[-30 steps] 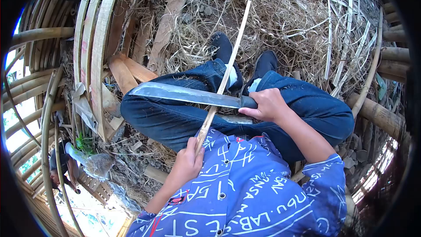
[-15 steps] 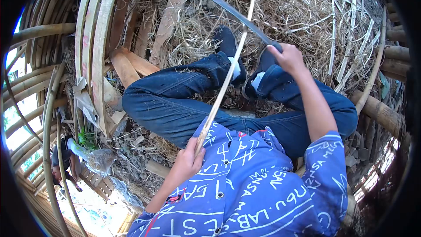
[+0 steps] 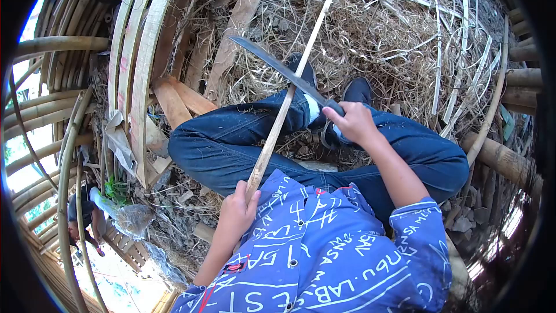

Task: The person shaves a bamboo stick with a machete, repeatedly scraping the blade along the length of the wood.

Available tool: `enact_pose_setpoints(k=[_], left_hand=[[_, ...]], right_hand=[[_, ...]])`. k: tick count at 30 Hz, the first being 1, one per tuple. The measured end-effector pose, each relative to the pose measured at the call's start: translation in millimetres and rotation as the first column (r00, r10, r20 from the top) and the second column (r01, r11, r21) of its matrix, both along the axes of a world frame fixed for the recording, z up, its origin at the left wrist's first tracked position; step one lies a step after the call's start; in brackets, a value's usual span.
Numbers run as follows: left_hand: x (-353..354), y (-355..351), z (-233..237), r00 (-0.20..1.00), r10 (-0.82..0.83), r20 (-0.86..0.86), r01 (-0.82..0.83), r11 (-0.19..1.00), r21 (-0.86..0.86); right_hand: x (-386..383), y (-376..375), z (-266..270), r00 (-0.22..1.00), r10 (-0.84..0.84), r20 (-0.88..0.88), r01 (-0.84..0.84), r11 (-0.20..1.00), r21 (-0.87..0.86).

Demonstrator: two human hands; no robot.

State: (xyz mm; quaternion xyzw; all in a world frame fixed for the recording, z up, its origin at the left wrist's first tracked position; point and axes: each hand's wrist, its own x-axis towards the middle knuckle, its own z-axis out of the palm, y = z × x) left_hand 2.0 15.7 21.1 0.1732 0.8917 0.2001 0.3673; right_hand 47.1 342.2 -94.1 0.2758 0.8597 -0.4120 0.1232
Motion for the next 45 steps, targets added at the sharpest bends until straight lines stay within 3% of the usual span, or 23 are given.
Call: enact_pose_setpoints(k=[2,4,5,7,11,13,15,17,18,20,23,25,27,30,31,37,41,43,45], left_hand=[[-0.9,-1.6,-1.9,1.000,0.015,0.004,-0.015,1.000,0.023],[-0.8,-0.9,-2.8,0.940,0.142,0.310,-0.198,0.968,0.155],[-0.4,-0.2,-4.2,0.941,0.143,0.307,-0.199,0.967,0.160],[1.1,-0.8,-10.5,0.714,0.226,0.663,-0.426,0.892,0.154],[-3.8,-3.2,-12.9,0.591,0.121,0.798,-0.424,0.888,0.180],[2.4,-1.7,-12.6,0.627,0.158,0.763,-0.419,0.894,0.159],[4.6,-2.4,-11.0,0.664,0.196,0.721,-0.415,0.899,0.138],[6.0,-4.8,-7.7,0.534,0.244,0.810,-0.525,0.846,0.091],[8.8,-5.9,-7.6,0.534,0.240,0.811,-0.525,0.846,0.095],[13.3,-8.1,-8.7,0.742,0.117,0.660,-0.332,0.919,0.211],[13.1,-2.6,-7.5,0.793,0.049,0.607,-0.244,0.939,0.243],[12.2,-2.5,-8.4,0.793,0.054,0.607,-0.235,0.946,0.222],[11.3,2.0,-3.3,0.748,0.141,0.648,-0.348,0.915,0.204],[13.1,-3.8,-6.5,0.763,0.132,0.633,-0.327,0.923,0.202],[12.1,-4.6,-4.3,0.763,0.136,0.631,-0.326,0.925,0.194],[10.0,-5.7,-5.2,0.781,0.112,0.615,-0.289,0.937,0.196],[9.5,-6.7,1.3,0.754,0.106,0.648,-0.294,0.937,0.190],[8.2,-5.7,6.6,0.748,0.086,0.658,-0.287,0.936,0.204],[9.8,-6.8,12.5,0.789,0.071,0.610,-0.241,0.950,0.200]], right_hand=[[4.5,-14.9,5.0,0.999,-0.044,-0.005,0.043,0.993,-0.108],[12.8,-27.2,4.9,0.997,-0.068,-0.041,0.057,0.972,-0.227],[15.6,-34.2,9.2,0.993,-0.098,-0.061,0.078,0.960,-0.268],[20.6,-45.2,19.0,0.992,-0.112,-0.063,0.083,0.933,-0.351],[28.1,-58.5,34.8,0.992,-0.082,-0.096,0.048,0.949,-0.312],[29.1,-51.1,29.9,0.992,-0.044,-0.119,0.019,0.978,-0.210],[24.3,-39.0,30.2,0.983,0.147,-0.111,-0.143,0.989,0.044],[17.6,-26.7,32.1,0.981,0.164,-0.102,-0.150,0.979,0.135],[12.6,-13.8,32.2,0.992,0.097,-0.078,-0.091,0.992,0.086],[6.5,16.8,21.3,1.000,0.016,0.004,-0.016,0.993,0.117],[-0.1,58.5,6.0,0.992,0.106,0.069,-0.122,0.949,0.291],[-8.0,61.6,4.7,0.990,0.128,0.057,-0.140,0.937,0.320],[-10.2,64.8,2.2,0.989,0.140,0.055,-0.150,0.924,0.353],[-18.0,65.0,-9.7,0.990,0.133,-0.040,-0.109,0.924,0.366],[-22.9,69.0,-8.3,0.994,0.110,0.029,-0.113,0.933,0.341],[-31.8,80.4,-16.5,0.983,0.184,0.019,-0.175,0.885,0.431],[-44.4,90.1,-24.3,0.992,0.123,-0.016,-0.103,0.886,0.452],[-55.2,103.8,-17.6,0.997,0.029,0.075,-0.055,0.927,0.370],[-61.3,116.6,-19.7,1.000,-0.010,0.028,-0.003,0.902,0.432]])
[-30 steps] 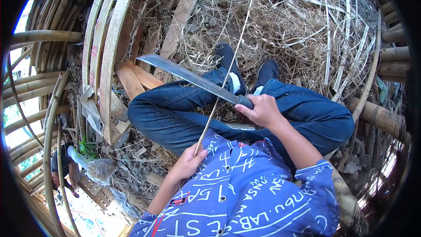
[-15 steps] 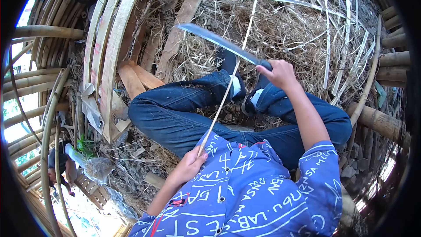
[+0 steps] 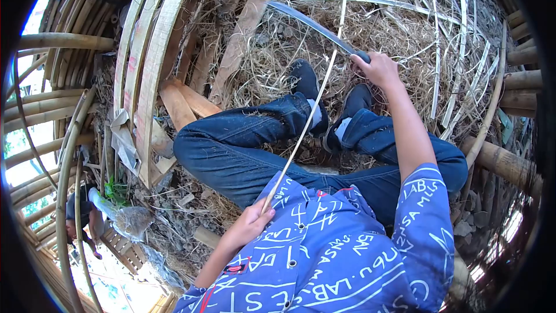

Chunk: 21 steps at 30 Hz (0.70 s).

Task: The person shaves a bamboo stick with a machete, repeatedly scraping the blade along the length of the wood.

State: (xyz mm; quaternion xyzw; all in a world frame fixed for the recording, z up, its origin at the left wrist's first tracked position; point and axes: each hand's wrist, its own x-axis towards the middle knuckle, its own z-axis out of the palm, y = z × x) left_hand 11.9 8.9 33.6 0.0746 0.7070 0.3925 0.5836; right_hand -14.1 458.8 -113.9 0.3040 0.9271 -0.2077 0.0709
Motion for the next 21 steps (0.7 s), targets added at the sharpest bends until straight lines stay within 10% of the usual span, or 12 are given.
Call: enact_pose_setpoints(k=[21], left_hand=[[-6.9,-27.6,-2.6,0.927,0.222,0.302,-0.243,0.970,0.032]], right_hand=[[-23.0,-1.1,10.7,0.998,0.009,0.062,-0.008,1.000,-0.017]])
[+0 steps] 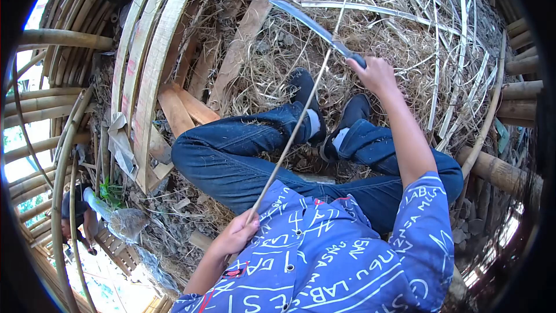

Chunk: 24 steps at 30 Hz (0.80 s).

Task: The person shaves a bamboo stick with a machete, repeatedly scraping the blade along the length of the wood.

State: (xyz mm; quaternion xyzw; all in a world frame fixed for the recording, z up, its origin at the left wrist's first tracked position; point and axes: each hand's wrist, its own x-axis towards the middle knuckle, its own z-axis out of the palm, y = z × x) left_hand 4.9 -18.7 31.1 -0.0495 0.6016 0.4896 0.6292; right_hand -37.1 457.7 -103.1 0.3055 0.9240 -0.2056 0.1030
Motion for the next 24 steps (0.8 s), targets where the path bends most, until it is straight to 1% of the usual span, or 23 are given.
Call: enact_pose_setpoints(k=[1,2,3,4,5,6,7,8,9,10,11,12,13,15,16,17,19,20,21,23,24], left_hand=[[-3.4,2.6,3.0,0.989,0.086,0.123,-0.086,0.996,-0.007],[-7.4,4.0,3.7,0.984,0.086,0.157,-0.084,0.996,-0.020],[-9.6,5.2,2.4,0.984,0.085,0.156,-0.083,0.996,-0.017],[-11.4,6.4,1.1,0.985,0.068,0.157,-0.067,0.998,-0.008],[-12.9,7.1,0.0,0.986,0.051,0.158,-0.051,0.999,-0.002],[-13.9,4.7,-0.3,0.986,0.049,0.157,-0.049,0.999,-0.003],[-13.9,-1.2,0.6,0.980,0.055,0.191,-0.055,0.998,-0.007],[-13.1,-7.0,2.4,0.972,0.061,0.225,-0.059,0.998,-0.014],[-8.8,-13.3,6.3,0.971,0.059,0.230,-0.055,0.998,-0.025],[-2.1,-20.0,11.2,0.990,0.002,0.141,0.003,0.999,-0.036],[-0.8,-18.1,16.6,0.997,-0.060,0.047,0.062,0.997,-0.045],[-1.3,-11.7,23.4,0.988,-0.150,-0.045,0.147,0.987,-0.067],[2.1,-11.2,22.6,0.989,-0.140,-0.050,0.137,0.988,-0.065],[0.7,-12.4,16.2,0.986,0.024,0.167,-0.019,0.999,-0.028],[1.4,-17.9,12.8,0.973,0.067,0.220,-0.067,0.998,-0.007],[0.5,-19.3,13.0,0.973,0.063,0.220,-0.065,0.998,0.002],[-0.2,-22.7,15.6,0.962,0.080,0.262,-0.068,0.996,-0.056],[2.0,-29.2,9.2,0.971,0.063,0.230,-0.059,0.998,-0.025],[2.6,-31.2,7.5,0.971,0.064,0.229,-0.058,0.998,-0.030],[-0.2,-32.7,4.4,0.963,0.050,0.264,-0.034,0.997,-0.065],[0.4,-34.9,-0.3,0.964,0.043,0.261,-0.028,0.998,-0.060]], right_hand=[[8.8,-9.7,-1.9,0.997,0.012,-0.071,-0.014,0.999,-0.036],[19.6,-21.3,-0.9,0.993,0.017,-0.114,-0.028,0.994,-0.103],[32.9,-33.4,-3.5,0.987,0.046,-0.151,-0.064,0.992,-0.113],[45.0,-46.0,-9.2,0.979,0.066,-0.193,-0.098,0.982,-0.163],[54.1,-55.8,-2.4,0.983,0.125,-0.135,-0.149,0.970,-0.192],[57.3,-58.1,6.3,0.976,0.195,-0.100,-0.210,0.963,-0.170],[58.7,-59.1,11.2,0.963,0.261,-0.063,-0.268,0.951,-0.152],[57.9,-48.0,3.4,0.960,0.253,-0.124,-0.263,0.962,-0.075],[56.6,-28.3,-7.8,0.952,0.249,-0.180,-0.254,0.967,-0.003],[47.2,-2.7,-11.4,0.990,0.107,-0.094,-0.111,0.993,-0.041],[35.2,26.8,-14.6,0.999,-0.037,-0.006,0.036,0.998,-0.058],[29.5,54.4,-23.8,0.997,-0.072,0.005,0.072,0.997,0.023],[23.3,71.2,-29.0,0.995,-0.101,0.008,0.100,0.989,0.106],[7.8,67.9,-25.6,0.997,-0.068,-0.023,0.070,0.988,0.139],[4.4,66.1,-21.9,0.999,-0.045,-0.031,0.049,0.984,0.171],[4.7,64.0,-17.8,0.998,-0.046,-0.032,0.051,0.982,0.180],[9.8,57.7,-13.7,0.999,-0.035,-0.023,0.039,0.983,0.180],[13.7,56.9,-17.3,0.998,-0.062,-0.019,0.064,0.988,0.138],[17.1,52.6,-18.5,0.998,-0.062,-0.019,0.064,0.989,0.134],[24.6,46.9,-17.5,0.990,-0.141,-0.009,0.141,0.989,0.044],[27.5,46.3,-19.4,0.989,-0.147,-0.013,0.148,0.988,0.048]])
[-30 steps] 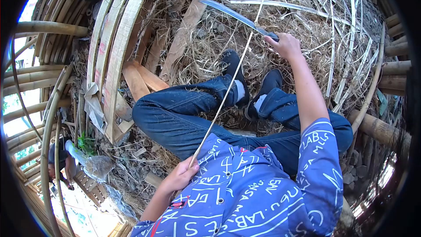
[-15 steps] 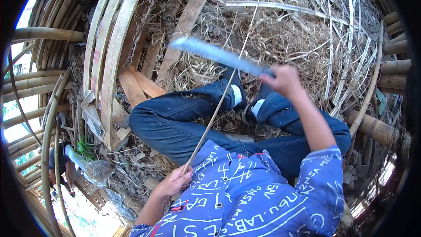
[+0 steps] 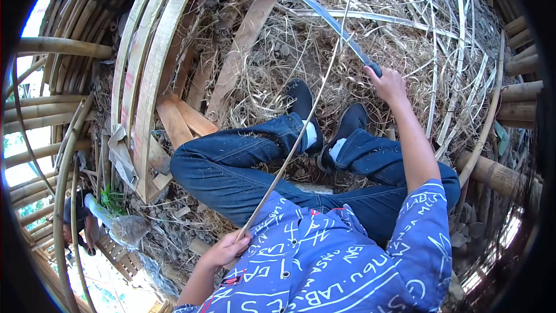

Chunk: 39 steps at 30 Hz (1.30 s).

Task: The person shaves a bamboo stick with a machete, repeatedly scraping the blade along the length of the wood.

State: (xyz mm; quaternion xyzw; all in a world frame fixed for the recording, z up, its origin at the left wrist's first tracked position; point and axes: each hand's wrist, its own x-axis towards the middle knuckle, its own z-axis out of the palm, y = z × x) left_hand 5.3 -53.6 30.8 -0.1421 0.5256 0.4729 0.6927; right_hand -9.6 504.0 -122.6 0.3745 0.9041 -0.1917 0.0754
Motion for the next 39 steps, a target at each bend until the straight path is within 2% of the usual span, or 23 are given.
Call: enact_pose_setpoints(k=[2,3,5,9,10,14,17,22,25,29,30,33,35,36,39], left_hand=[[1.8,-4.0,-9.2,0.935,-0.199,-0.292,0.181,0.980,-0.089],[-0.3,-1.2,-9.2,0.933,-0.201,-0.298,0.185,0.979,-0.082],[-4.6,5.7,-8.2,0.785,-0.358,-0.506,0.237,0.928,-0.288],[-8.4,6.7,-9.1,0.677,-0.453,-0.580,0.246,0.882,-0.402],[-8.4,8.6,-9.9,0.644,-0.430,-0.633,0.186,0.891,-0.415],[-13.9,-4.9,-22.8,0.564,-0.484,-0.669,0.154,0.858,-0.490],[-13.4,-40.4,-41.1,0.594,-0.519,-0.615,0.175,0.829,-0.531],[-10.2,-57.1,-38.6,0.531,-0.537,-0.656,0.224,0.835,-0.502],[-8.2,-45.3,-29.1,0.375,-0.498,-0.782,0.185,0.867,-0.463],[-4.3,-67.2,-49.0,0.287,-0.534,-0.796,0.237,0.844,-0.481],[-4.8,-72.5,-53.8,0.281,-0.558,-0.781,0.266,0.827,-0.495],[-0.3,-119.6,-90.0,0.304,-0.587,-0.750,0.322,0.805,-0.499],[3.4,-153.6,-117.8,0.240,-0.597,-0.765,0.412,0.776,-0.477],[10.5,-173.1,-141.7,0.247,-0.553,-0.796,0.393,0.808,-0.439],[8.3,-159.6,-129.4,0.208,-0.605,-0.768,0.377,0.774,-0.508]], right_hand=[[3.2,-2.3,-10.4,1.000,-0.007,-0.004,0.007,0.999,0.040],[3.1,-4.1,-8.1,1.000,-0.009,-0.007,0.009,0.998,0.060],[0.9,-8.5,-1.6,1.000,-0.012,-0.005,0.012,0.999,0.037],[4.1,-11.2,1.6,0.999,-0.004,-0.047,0.005,1.000,0.025],[6.0,-11.2,-0.7,0.999,0.004,-0.044,-0.002,0.999,0.039],[14.1,-16.0,0.7,0.998,0.050,-0.045,-0.045,0.993,0.109],[19.5,-17.1,15.7,0.991,0.129,0.030,-0.133,0.975,0.180],[23.5,-3.5,45.1,0.974,0.214,0.070,-0.225,0.922,0.314],[19.7,12.8,58.4,0.965,0.245,0.092,-0.261,0.909,0.326],[14.7,12.9,71.9,0.949,0.291,0.121,-0.314,0.899,0.306],[18.2,8.8,72.2,0.946,0.323,0.021,-0.316,0.906,0.283],[30.5,-5.4,94.1,0.936,0.350,-0.029,-0.323,0.890,0.321],[41.8,-13.0,101.4,0.915,0.389,-0.112,-0.329,0.876,0.353],[47.6,-16.1,103.9,0.920,0.375,-0.113,-0.318,0.884,0.343],[60.1,-23.8,115.2,0.918,0.364,-0.155,-0.296,0.892,0.341]])
